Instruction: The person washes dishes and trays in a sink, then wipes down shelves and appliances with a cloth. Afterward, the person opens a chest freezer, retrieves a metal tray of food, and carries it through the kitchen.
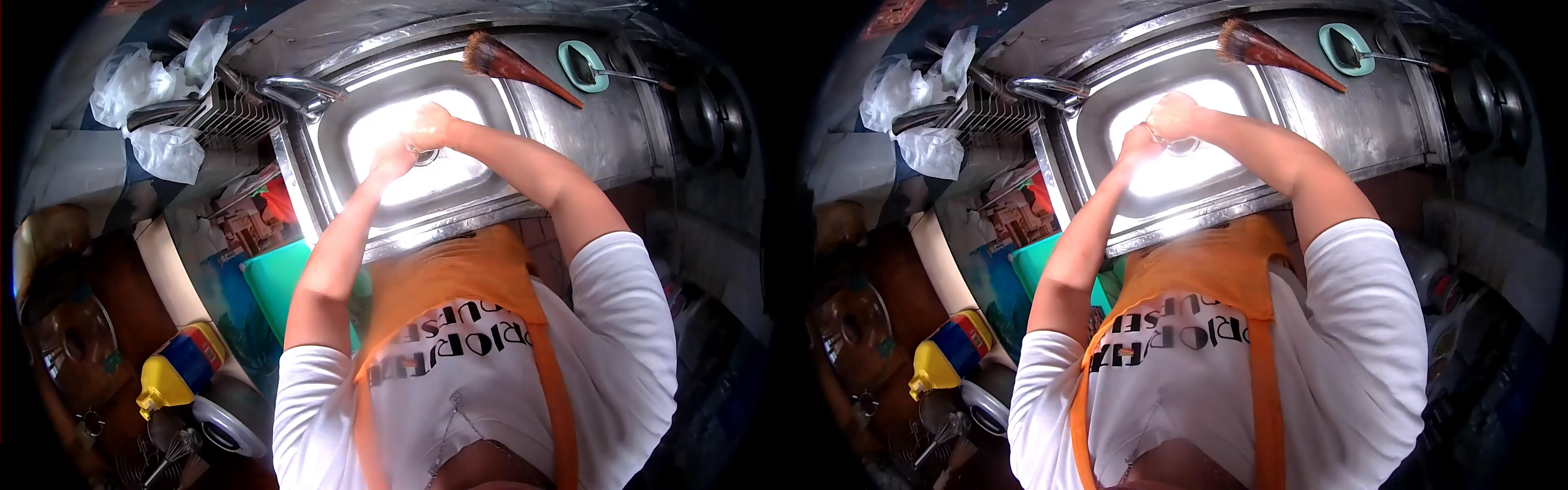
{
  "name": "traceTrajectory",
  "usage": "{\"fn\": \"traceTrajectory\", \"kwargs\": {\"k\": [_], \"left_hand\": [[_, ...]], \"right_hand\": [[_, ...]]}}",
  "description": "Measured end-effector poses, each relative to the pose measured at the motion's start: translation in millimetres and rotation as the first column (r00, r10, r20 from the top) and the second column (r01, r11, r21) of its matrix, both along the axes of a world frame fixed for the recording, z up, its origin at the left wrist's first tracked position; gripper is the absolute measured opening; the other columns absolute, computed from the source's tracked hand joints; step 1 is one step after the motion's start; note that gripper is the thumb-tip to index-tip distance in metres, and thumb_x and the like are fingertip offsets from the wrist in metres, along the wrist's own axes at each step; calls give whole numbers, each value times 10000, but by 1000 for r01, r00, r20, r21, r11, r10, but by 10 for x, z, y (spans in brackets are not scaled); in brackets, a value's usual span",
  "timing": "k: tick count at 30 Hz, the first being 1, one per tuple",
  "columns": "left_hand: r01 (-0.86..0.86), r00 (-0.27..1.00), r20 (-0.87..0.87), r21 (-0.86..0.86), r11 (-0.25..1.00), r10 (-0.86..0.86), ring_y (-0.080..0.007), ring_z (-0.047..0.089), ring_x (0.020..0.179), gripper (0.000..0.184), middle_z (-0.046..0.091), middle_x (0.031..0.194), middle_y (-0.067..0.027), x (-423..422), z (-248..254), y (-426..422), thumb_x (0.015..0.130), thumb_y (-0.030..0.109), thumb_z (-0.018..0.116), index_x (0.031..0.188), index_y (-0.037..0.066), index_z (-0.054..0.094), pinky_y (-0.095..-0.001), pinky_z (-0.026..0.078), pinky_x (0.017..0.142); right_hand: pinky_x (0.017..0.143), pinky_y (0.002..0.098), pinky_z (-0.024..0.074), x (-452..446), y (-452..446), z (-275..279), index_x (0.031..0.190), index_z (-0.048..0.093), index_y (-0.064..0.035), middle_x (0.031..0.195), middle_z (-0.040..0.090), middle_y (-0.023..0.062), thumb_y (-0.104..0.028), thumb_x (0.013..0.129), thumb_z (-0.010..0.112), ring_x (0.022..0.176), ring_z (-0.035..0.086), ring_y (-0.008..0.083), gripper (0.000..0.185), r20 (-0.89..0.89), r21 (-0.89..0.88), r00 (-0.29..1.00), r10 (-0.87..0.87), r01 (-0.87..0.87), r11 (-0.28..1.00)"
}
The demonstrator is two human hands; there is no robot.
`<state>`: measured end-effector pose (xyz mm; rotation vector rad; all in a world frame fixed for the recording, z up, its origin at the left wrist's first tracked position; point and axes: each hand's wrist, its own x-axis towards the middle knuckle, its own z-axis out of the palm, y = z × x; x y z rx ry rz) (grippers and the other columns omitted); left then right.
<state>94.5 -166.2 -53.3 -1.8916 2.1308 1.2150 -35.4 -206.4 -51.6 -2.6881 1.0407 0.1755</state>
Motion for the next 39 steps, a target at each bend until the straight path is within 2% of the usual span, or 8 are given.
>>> {"fn": "traceTrajectory", "kwargs": {"k": [11,14,21,23,27,29,34,39], "left_hand": [[-369,799,-404,256,894,445,-131,532,713,292,587,846,-59,164,-875,299,771,124,610,1043,21,598,-277,446,597],[-418,752,-532,71,906,389,-166,543,838,395,564,988,-93,178,-410,89,779,131,612,1149,46,502,-296,456,692],[-440,789,-595,-722,534,-155,-347,456,1126,361,454,1175,-197,-230,419,165,843,83,517,1201,70,474,-406,393,936],[-487,758,-593,-237,840,272,-338,547,1020,244,562,1071,-166,-153,-1019,468,864,106,516,1099,57,562,-404,427,911],[-401,755,-573,-23,916,317,-219,612,920,198,638,939,-99,66,-1009,925,903,202,544,1016,46,590,-360,482,821],[-503,474,-621,391,771,624,-199,585,979,268,618,1008,-102,169,-620,1047,913,255,533,1073,46,587,-349,456,863],[-163,-195,-571,820,548,797,-152,621,744,299,639,841,-70,78,-156,1137,965,317,472,1036,56,598,-300,503,678],[-681,167,-626,486,548,762,-135,579,696,309,620,829,-50,198,-230,1335,929,324,508,974,45,632,-301,482,628]], "right_hand": [[627,367,512,-4,27,-741,718,684,-145,753,671,64,-204,696,561,673,648,241,138,506,244,828,-240,129,961],[503,368,517,-44,-15,104,828,572,-63,712,616,123,-109,725,571,660,662,265,113,286,-335,954,-90,188,923],[677,456,497,-62,288,346,1203,444,-56,1008,508,154,-1,680,627,834,580,375,557,769,-67,554,-319,566,821],[770,407,515,-151,395,-526,1241,466,-45,1106,599,176,-273,662,757,925,630,317,686,-270,605,864,-425,496,623],[836,338,479,-447,1095,-949,1203,519,-65,1020,637,110,-289,693,804,918,615,249,626,475,581,785,-397,58,812],[767,293,488,-463,1061,-337,1180,537,-45,942,638,76,-300,790,731,836,610,186,505,216,907,787,-578,58,417],[703,292,483,-263,822,43,1049,625,-18,895,641,115,-351,912,551,762,596,185,367,340,849,792,-507,-27,527],[787,307,457,-230,417,-25,893,663,38,871,666,142,-437,968,410,834,611,199,544,345,351,886,-311,185,918]]}}
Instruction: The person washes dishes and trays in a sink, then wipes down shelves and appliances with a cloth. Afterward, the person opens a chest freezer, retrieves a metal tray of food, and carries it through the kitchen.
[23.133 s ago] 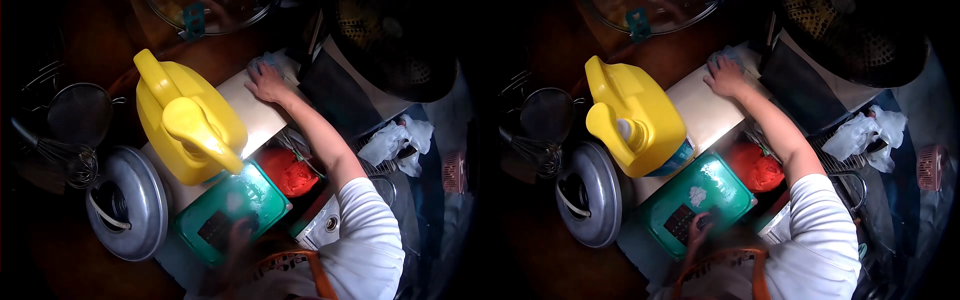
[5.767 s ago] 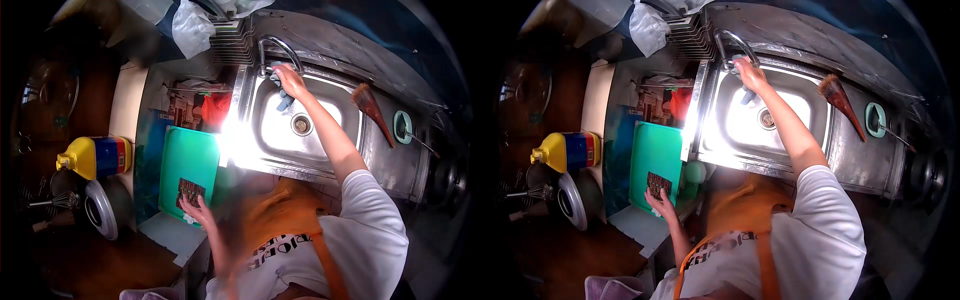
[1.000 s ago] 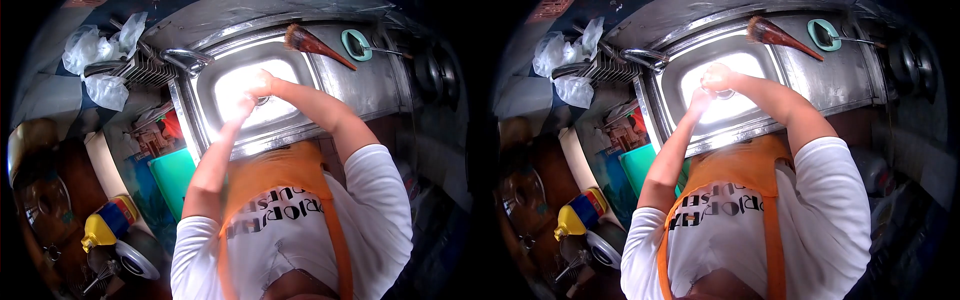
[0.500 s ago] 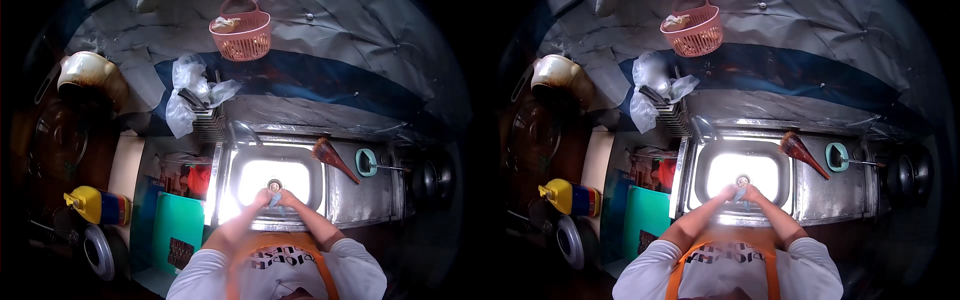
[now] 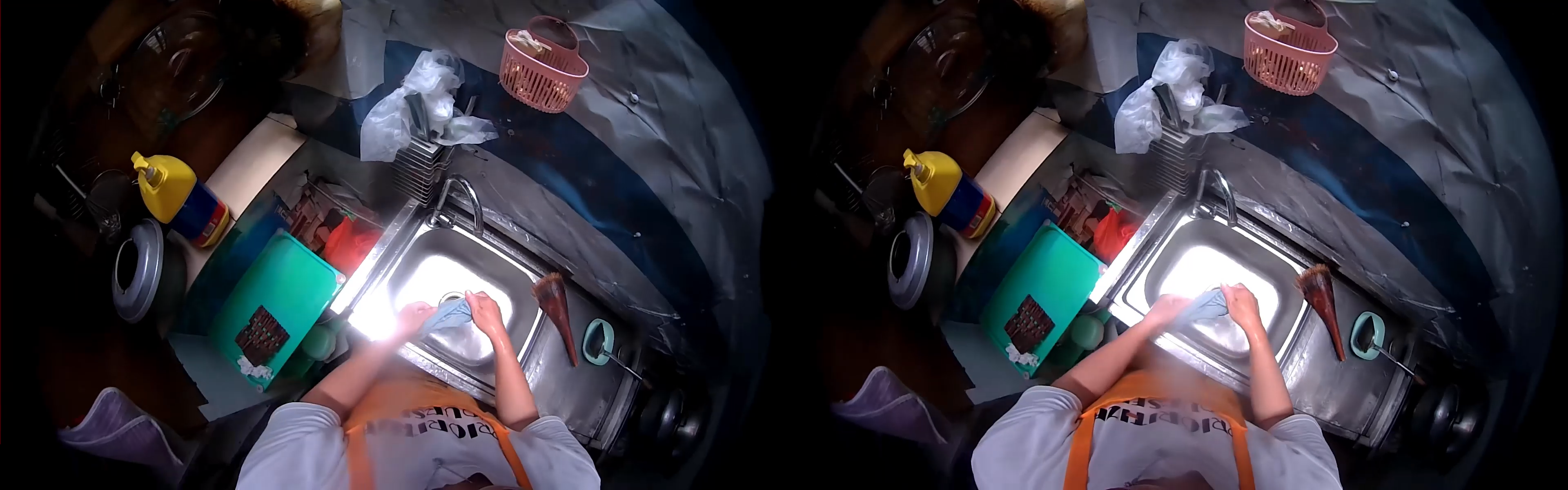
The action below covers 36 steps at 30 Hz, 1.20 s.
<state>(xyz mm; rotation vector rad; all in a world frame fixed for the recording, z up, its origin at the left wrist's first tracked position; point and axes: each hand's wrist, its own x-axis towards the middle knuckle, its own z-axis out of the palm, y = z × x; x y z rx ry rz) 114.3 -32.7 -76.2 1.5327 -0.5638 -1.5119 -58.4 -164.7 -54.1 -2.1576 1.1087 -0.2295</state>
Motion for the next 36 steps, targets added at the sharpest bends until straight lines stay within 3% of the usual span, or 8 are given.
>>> {"fn": "traceTrajectory", "kwargs": {"k": [3,8,11,15,20,24,29,36], "left_hand": [[-81,996,-31,-107,991,78,-144,558,679,289,600,751,-47,36,231,205,900,298,546,893,28,650,-327,473,636],[404,797,579,-300,864,-172,-196,577,663,330,615,704,-117,111,-33,418,906,329,534,863,22,645,-348,465,660],[427,537,830,-113,897,-152,-344,580,755,301,608,841,-240,214,74,516,904,272,500,903,2,633,-392,466,745],[102,896,440,-342,934,63,-241,595,780,312,632,819,-160,362,480,854,901,274,529,915,-23,624,-334,457,781],[4,825,452,-604,797,338,-184,508,1068,179,551,1177,-76,694,501,1698,884,181,587,913,15,646,-288,393,925],[-635,684,-638,-283,719,354,-184,507,1139,312,529,1257,-51,555,323,2408,978,226,415,1197,36,530,-334,393,990],[-480,802,321,-154,864,503,-77,536,764,249,616,876,-27,825,-382,3383,901,214,563,1046,19,619,-247,452,660],[-649,752,85,-83,756,654,-91,545,658,343,607,849,-32,1221,415,3700,847,238,649,1113,31,586,-231,423,464]], "right_hand": [[642,251,443,63,194,174,833,667,7,812,639,46,-469,945,464,703,570,111,529,416,853,772,-481,-148,501],[640,317,461,-91,243,9,781,662,32,659,608,140,-391,889,584,637,562,168,443,144,160,972,187,-210,965],[642,351,465,-165,231,357,703,655,20,616,586,202,-441,890,544,593,588,258,509,-193,193,981,-19,57,980],[535,306,381,-231,329,535,603,542,9,506,397,45,-396,886,574,537,376,101,495,2,314,999,-44,41,949],[631,215,359,335,1006,721,806,623,-46,758,518,-42,-280,911,583,720,432,53,259,365,503,892,266,-430,750],[635,214,414,1337,2460,359,857,589,-51,797,543,-49,-286,964,497,695,479,48,275,343,863,930,129,-366,348],[713,278,450,1859,2895,-121,935,622,17,810,616,39,-265,963,478,751,540,112,318,448,682,893,-43,-310,662],[614,245,434,2344,2635,178,821,621,-22,751,614,7,-310,961,492,645,526,74,345,419,574,907,-43,-228,786]]}}
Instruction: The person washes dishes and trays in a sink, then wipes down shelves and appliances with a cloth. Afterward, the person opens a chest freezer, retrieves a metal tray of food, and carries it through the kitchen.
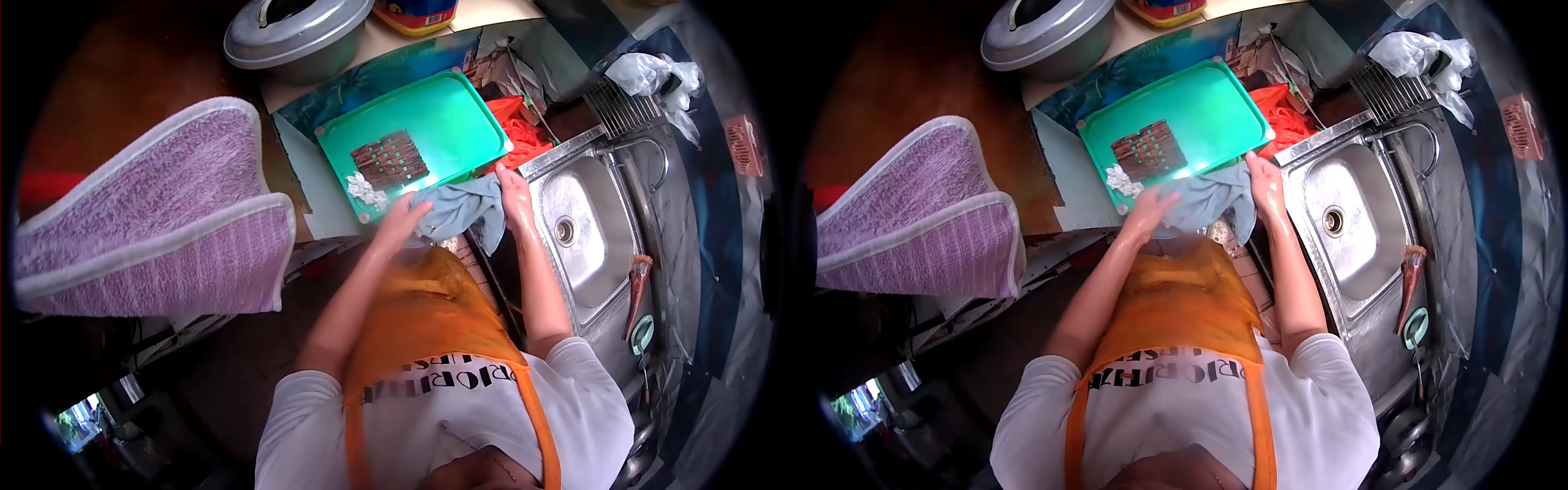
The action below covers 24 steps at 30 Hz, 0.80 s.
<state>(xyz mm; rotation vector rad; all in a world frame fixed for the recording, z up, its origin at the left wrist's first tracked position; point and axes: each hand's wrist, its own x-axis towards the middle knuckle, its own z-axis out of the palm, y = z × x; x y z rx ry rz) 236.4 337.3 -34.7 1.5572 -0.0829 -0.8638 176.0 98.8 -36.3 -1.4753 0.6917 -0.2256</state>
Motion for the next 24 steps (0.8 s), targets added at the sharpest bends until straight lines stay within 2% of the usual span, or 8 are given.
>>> {"fn": "traceTrajectory", "kwargs": {"k": [2,3,4,6,8,12,18,24], "left_hand": [[-174,984,-16,-250,953,175,-127,573,712,452,601,895,-55,296,-11,-229,837,256,661,1172,-13,519,-278,481,554],[-220,963,107,-220,950,248,-153,578,769,469,588,954,-80,470,-89,-273,830,248,670,1186,-11,507,-295,491,620],[-270,923,228,-195,943,311,-179,583,825,488,575,1014,-106,627,-205,-288,824,240,678,1201,-9,496,-312,500,686],[-434,737,623,138,890,263,-341,444,1148,590,428,1264,-225,797,-611,-108,780,258,697,1259,10,461,-423,371,968],[-629,757,452,313,711,472,-399,368,1206,635,408,1286,-247,729,-993,96,765,287,697,1278,12,442,-470,292,1027],[-560,813,527,590,582,249,-415,333,1220,742,353,1340,-251,644,-1298,173,752,352,705,1328,10,385,-485,291,1019],[-452,855,508,827,334,-101,-380,321,1219,950,333,1374,-201,866,-1064,-324,638,312,821,1384,42,299,-467,360,956],[-460,881,347,473,751,321,-269,615,887,898,619,996,-142,1138,-988,-133,638,44,798,1367,-7,276,-373,491,801]], "right_hand": [[624,288,445,445,-266,-97,802,605,-6,697,621,35,-322,947,507,608,553,140,361,92,-131,996,-20,32,991],[643,330,454,630,-282,115,848,596,4,746,622,77,-332,923,538,648,571,204,350,-116,-422,993,-39,-14,907],[661,371,464,777,-271,327,894,587,14,794,622,119,-343,900,570,687,589,268,357,-309,-657,945,-111,-127,743],[720,445,466,915,-300,-100,1024,549,16,961,573,188,-357,842,625,858,573,362,422,-89,-983,978,-186,-56,174],[888,467,426,990,-229,-317,1157,499,14,1101,530,208,-298,834,627,1034,513,398,466,-64,-961,996,-64,-45,271],[1031,564,283,939,179,-894,1384,373,-114,1425,267,263,-237,847,602,1285,223,540,596,-280,-900,956,86,-292,323],[1057,632,123,1362,75,-1244,1461,240,-189,1510,99,224,-536,808,571,1343,71,528,810,-545,-816,835,80,-550,181],[1095,561,115,2315,-343,-1661,1456,246,-133,1510,127,213,-470,814,575,1391,64,428,797,-367,-918,929,-43,-354,178]]}}
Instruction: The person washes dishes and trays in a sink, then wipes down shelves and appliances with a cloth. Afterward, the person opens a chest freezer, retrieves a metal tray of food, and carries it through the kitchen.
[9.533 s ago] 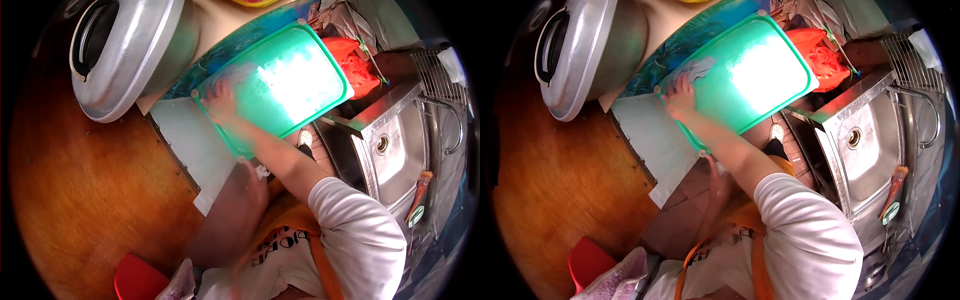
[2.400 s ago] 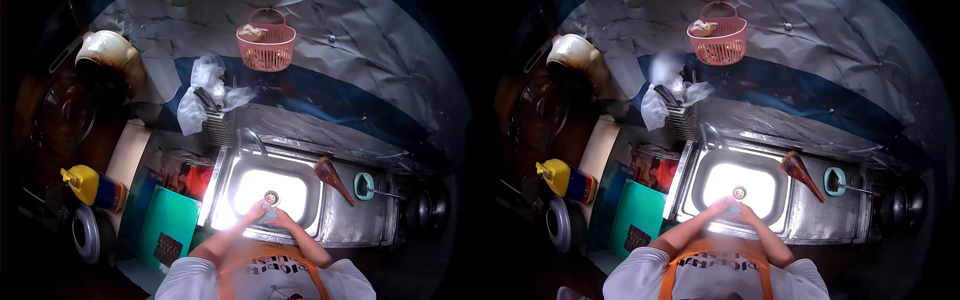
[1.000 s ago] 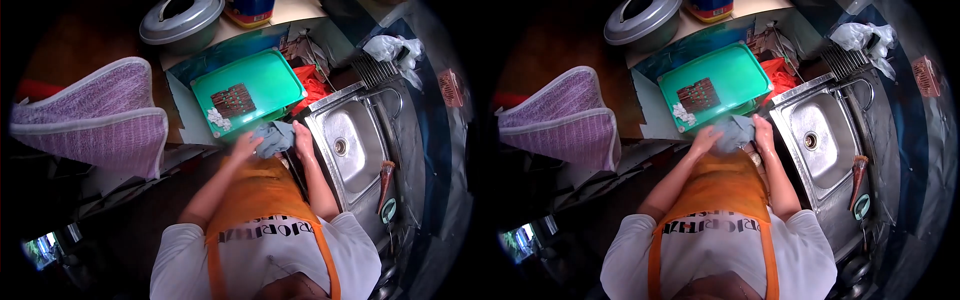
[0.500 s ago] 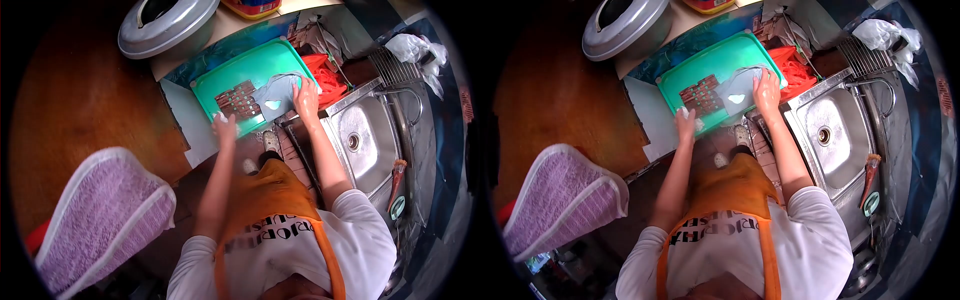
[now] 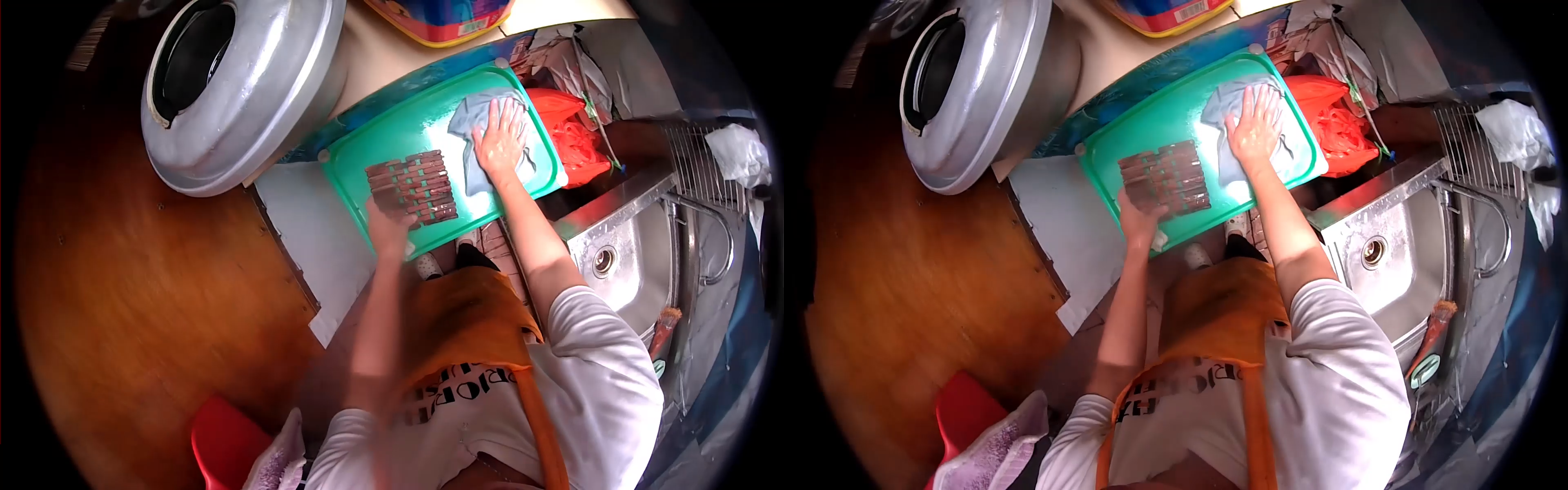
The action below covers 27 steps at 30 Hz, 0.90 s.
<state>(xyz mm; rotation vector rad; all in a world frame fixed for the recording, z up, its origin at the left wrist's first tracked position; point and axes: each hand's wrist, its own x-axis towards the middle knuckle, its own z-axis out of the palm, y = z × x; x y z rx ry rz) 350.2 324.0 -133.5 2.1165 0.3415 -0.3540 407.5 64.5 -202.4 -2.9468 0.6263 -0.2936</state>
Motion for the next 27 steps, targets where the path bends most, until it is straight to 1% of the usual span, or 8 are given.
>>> {"fn": "traceTrajectory", "kwargs": {"k": [3,6,9,12,15,19,24,27], "left_hand": [[-105,993,-71,-201,974,93,-206,619,901,723,617,1035,-115,-298,431,203,686,78,772,1283,-21,376,-322,502,800],[137,989,-65,65,988,-132,-163,623,865,396,632,954,-90,-770,732,567,718,13,717,1081,11,558,-313,502,746],[329,939,-154,150,932,-307,-227,619,867,422,631,911,-114,-1158,930,880,683,-6,714,1083,24,584,-325,488,768],[423,902,-148,113,899,-406,-299,585,934,474,615,980,-129,-1507,864,1202,666,-27,687,1123,39,582,-356,472,806],[501,861,-198,161,850,-469,-348,533,1008,520,558,1117,-135,-1332,1185,962,662,-46,640,1167,53,566,-399,454,849],[618,742,-12,399,677,-670,-334,534,989,582,405,1374,-118,-1293,819,840,698,-96,508,1260,57,503,-395,475,830],[601,694,-48,589,541,-718,-271,577,897,590,319,1464,-104,-1281,590,760,734,-94,467,1311,22,437,-347,512,680],[576,671,-157,725,376,-725,-227,589,804,584,314,1472,-89,-1315,475,812,748,-63,485,1323,17,421,-318,516,592]], "right_hand": [[1089,555,147,322,318,53,1430,303,-107,1507,156,202,-431,821,574,1381,126,422,741,82,51,993,-81,77,996],[1097,549,158,267,1081,154,1338,443,-94,1418,361,168,-437,795,584,1363,194,402,657,-19,169,941,337,-329,929],[1122,500,167,-175,1818,348,1294,486,-112,1351,464,117,-408,784,590,1369,239,310,599,-24,244,602,798,-771,588],[1116,441,221,-598,1671,392,1305,494,-174,1391,441,57,-290,759,623,1321,352,246,573,272,393,452,850,-858,330],[1063,437,308,-502,834,-413,1237,561,-242,1376,463,-13,-319,788,617,1281,400,265,459,39,420,676,736,-679,602],[1050,589,238,-47,94,213,1420,308,-154,1486,244,153,-345,849,596,1337,214,456,667,-52,131,998,43,-36,991],[1038,537,305,-181,1247,213,1309,461,-130,1405,369,168,-254,840,578,1316,293,406,499,89,71,877,472,-478,876],[986,461,371,-211,1862,-153,1196,537,-67,1311,466,176,-203,832,563,1221,422,344,389,305,465,676,670,-720,515]]}}
